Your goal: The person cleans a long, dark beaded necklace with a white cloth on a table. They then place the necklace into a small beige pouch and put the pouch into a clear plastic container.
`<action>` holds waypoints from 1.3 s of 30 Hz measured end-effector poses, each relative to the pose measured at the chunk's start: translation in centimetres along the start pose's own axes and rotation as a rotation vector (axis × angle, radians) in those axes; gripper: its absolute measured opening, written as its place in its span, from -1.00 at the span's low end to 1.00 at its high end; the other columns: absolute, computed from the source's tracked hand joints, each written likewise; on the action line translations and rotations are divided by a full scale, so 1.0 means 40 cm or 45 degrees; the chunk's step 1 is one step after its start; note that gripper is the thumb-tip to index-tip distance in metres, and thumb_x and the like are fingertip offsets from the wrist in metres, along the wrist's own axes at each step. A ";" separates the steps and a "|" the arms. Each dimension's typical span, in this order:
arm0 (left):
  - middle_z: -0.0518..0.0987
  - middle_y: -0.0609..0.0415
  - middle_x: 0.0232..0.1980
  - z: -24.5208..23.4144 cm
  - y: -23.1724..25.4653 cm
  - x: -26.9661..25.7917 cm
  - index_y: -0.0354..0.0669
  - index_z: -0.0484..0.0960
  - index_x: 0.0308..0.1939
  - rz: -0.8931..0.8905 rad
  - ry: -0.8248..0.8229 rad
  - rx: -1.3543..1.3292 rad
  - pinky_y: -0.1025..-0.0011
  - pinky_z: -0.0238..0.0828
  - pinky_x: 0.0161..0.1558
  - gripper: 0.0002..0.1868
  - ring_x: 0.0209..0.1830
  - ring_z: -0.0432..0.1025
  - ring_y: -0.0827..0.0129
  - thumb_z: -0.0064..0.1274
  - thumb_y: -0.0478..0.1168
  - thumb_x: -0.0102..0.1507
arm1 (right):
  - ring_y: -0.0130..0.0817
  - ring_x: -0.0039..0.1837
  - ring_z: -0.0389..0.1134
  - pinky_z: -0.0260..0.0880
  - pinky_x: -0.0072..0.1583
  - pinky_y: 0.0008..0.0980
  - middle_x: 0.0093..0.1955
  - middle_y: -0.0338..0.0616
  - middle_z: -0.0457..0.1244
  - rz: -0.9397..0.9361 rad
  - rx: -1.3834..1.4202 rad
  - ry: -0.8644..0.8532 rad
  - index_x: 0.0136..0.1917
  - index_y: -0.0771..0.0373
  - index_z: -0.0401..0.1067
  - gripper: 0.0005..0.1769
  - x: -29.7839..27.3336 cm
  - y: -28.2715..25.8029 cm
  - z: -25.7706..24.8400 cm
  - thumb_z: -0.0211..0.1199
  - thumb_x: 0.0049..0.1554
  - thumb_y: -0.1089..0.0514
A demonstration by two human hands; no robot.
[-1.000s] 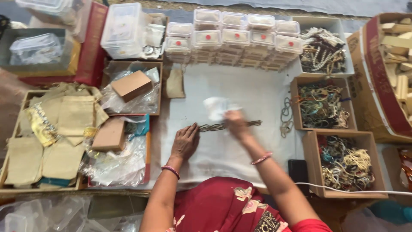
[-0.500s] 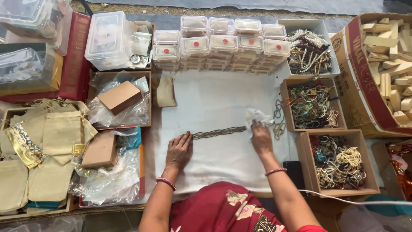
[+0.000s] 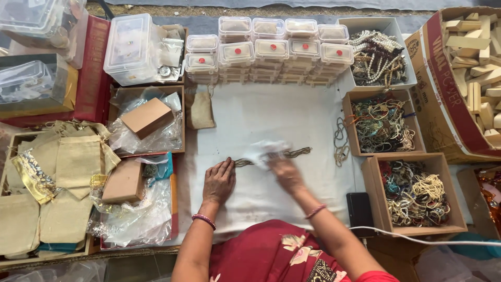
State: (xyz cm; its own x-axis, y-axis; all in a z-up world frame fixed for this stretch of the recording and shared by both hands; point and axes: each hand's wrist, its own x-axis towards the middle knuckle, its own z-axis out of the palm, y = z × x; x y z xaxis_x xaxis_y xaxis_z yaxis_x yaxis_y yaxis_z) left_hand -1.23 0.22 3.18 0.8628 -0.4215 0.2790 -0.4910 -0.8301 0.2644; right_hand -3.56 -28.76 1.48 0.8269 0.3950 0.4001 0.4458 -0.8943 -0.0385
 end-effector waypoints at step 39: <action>0.53 0.14 0.36 0.009 -0.004 -0.008 -0.08 0.61 0.24 -0.018 0.094 -0.049 0.25 0.18 0.29 -0.57 0.29 0.36 0.30 0.05 -0.08 0.30 | -0.15 0.38 0.36 0.29 0.46 -0.15 0.32 -0.05 0.34 0.151 -0.122 -0.155 0.30 0.17 0.50 -0.51 -0.072 0.059 0.034 0.09 0.14 0.42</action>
State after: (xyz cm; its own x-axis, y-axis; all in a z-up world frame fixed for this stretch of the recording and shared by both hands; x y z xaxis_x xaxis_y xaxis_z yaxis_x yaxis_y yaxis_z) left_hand -1.39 0.36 2.72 0.8591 -0.3809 0.3417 -0.4845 -0.8204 0.3037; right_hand -4.41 -31.73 -1.00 0.9095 0.3031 0.2844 0.3132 -0.9496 0.0106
